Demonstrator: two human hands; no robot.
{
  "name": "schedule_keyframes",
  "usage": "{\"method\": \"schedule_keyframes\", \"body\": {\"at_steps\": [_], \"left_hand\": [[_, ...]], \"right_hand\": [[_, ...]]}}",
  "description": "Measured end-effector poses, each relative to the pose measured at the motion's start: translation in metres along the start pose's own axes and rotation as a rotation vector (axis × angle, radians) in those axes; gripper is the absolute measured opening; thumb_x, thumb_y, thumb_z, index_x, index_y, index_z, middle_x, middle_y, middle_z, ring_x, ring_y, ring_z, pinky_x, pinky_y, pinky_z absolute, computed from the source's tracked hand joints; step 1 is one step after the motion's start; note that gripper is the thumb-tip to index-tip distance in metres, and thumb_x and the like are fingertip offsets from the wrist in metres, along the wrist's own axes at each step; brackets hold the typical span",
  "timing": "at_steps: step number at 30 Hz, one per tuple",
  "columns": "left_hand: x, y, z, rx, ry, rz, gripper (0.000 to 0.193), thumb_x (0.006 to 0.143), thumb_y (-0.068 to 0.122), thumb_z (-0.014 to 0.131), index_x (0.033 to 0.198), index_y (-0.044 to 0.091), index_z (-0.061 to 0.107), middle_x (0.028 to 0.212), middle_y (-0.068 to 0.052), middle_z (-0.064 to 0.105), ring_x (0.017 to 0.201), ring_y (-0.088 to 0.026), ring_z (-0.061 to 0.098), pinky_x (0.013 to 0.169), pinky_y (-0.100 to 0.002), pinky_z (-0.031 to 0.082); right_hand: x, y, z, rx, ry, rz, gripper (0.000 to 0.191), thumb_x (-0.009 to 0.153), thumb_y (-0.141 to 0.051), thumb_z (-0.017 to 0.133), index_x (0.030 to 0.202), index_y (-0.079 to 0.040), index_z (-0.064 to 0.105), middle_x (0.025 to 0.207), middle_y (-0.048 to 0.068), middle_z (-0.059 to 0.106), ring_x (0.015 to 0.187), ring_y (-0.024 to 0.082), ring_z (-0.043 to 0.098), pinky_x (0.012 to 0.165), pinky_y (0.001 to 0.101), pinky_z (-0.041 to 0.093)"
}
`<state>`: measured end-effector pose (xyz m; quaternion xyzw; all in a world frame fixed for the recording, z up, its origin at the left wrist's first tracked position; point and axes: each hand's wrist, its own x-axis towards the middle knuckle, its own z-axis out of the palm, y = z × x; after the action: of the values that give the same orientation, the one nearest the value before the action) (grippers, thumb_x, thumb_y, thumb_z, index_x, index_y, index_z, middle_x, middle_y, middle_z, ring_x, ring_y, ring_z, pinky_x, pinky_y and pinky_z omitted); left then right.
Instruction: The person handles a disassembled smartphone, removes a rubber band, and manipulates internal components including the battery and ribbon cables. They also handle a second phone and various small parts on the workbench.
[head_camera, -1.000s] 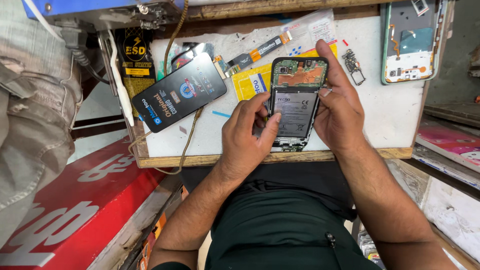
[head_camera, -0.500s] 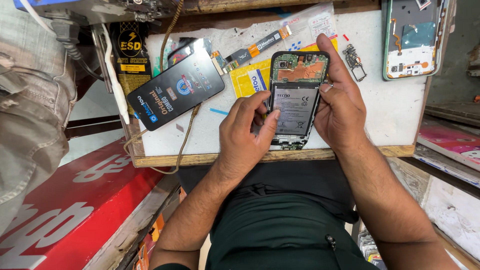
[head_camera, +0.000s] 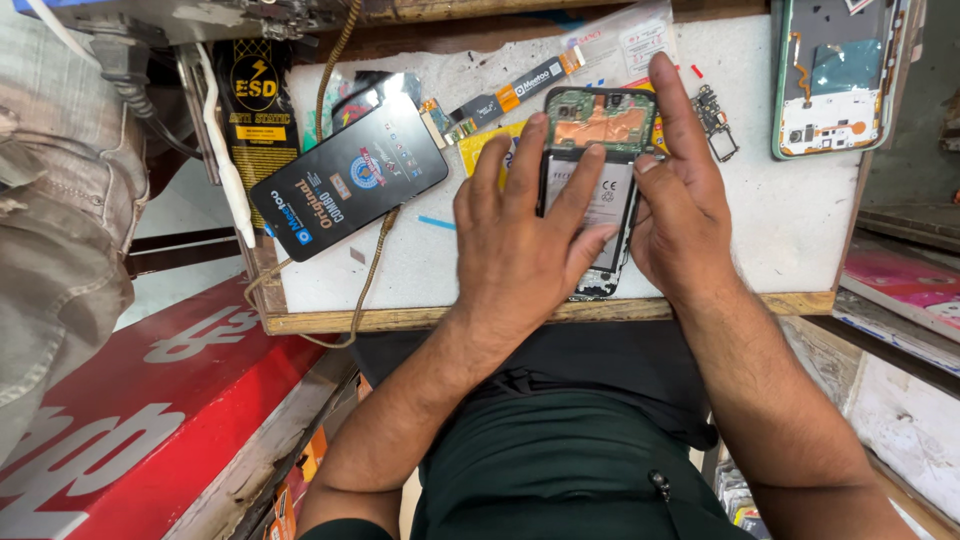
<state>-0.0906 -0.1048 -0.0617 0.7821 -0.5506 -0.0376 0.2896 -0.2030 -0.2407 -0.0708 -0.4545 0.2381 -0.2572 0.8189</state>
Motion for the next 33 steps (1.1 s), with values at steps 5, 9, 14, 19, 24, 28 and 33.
{"method": "schedule_keyframes", "body": {"at_steps": [5,9,14,19,24,28,33], "left_hand": [[0.005,-0.004,0.001,-0.117,0.040,-0.001,0.053,0.105,0.049,0.074,0.148,0.026,0.056,0.168,-0.016,0.029,0.154,-0.043,0.025,0.125,-0.062,0.031],[0.006,-0.006,0.001,0.017,-0.041,0.016,0.054,0.100,0.052,0.071,0.147,0.027,0.060,0.163,-0.020,0.029,0.153,-0.049,0.021,0.122,-0.071,0.027],[0.008,-0.005,0.000,-0.028,0.012,0.002,0.055,0.104,0.053,0.070,0.150,0.025,0.060,0.165,-0.019,0.028,0.157,-0.046,0.018,0.126,-0.072,0.025],[0.010,-0.003,-0.002,-0.087,0.038,0.023,0.043,0.101,0.045,0.073,0.134,0.019,0.066,0.159,-0.019,0.036,0.155,-0.046,0.024,0.126,-0.067,0.026],[0.001,-0.011,-0.011,-0.190,0.182,-0.009,0.035,0.097,0.021,0.077,0.127,0.007,0.067,0.147,-0.017,0.048,0.145,-0.042,0.040,0.122,-0.056,0.035],[-0.021,-0.014,-0.025,-0.312,0.120,-0.044,0.017,0.100,0.008,0.078,0.115,0.007,0.070,0.117,-0.004,0.068,0.109,-0.025,0.065,0.091,-0.039,0.053],[-0.041,0.011,-0.023,-0.184,-0.093,0.103,0.024,0.089,0.019,0.080,0.108,0.007,0.072,0.095,-0.006,0.061,0.087,-0.027,0.058,0.072,-0.043,0.048]], "right_hand": [[0.000,0.000,-0.001,0.088,0.006,0.015,0.071,0.102,0.001,0.039,0.169,-0.006,0.016,0.165,0.020,0.037,0.151,0.030,0.045,0.130,0.0446,0.040],[-0.002,0.001,-0.002,0.104,0.016,-0.005,0.069,0.102,0.002,0.040,0.168,-0.005,0.022,0.165,0.018,0.039,0.152,0.028,0.046,0.132,0.0444,0.040],[-0.003,0.002,-0.004,0.121,0.040,0.025,0.067,0.102,0.002,0.040,0.166,-0.008,0.023,0.161,0.018,0.042,0.148,0.028,0.048,0.129,0.0453,0.042],[-0.002,0.001,-0.003,0.127,0.040,0.022,0.067,0.102,0.002,0.040,0.167,-0.007,0.023,0.160,0.019,0.043,0.147,0.028,0.049,0.128,0.0444,0.042],[0.000,-0.002,-0.002,0.160,0.060,0.037,0.069,0.101,0.002,0.040,0.166,-0.010,0.022,0.159,0.018,0.044,0.145,0.028,0.051,0.126,0.0454,0.044],[0.001,-0.006,-0.002,0.240,0.082,0.030,0.071,0.101,0.002,0.038,0.167,-0.015,0.020,0.161,0.016,0.044,0.147,0.026,0.051,0.129,0.0451,0.043],[0.000,-0.009,0.000,0.297,0.118,-0.003,0.071,0.103,0.001,0.035,0.169,-0.022,0.018,0.160,0.017,0.046,0.146,0.027,0.051,0.129,0.0453,0.043]]}}
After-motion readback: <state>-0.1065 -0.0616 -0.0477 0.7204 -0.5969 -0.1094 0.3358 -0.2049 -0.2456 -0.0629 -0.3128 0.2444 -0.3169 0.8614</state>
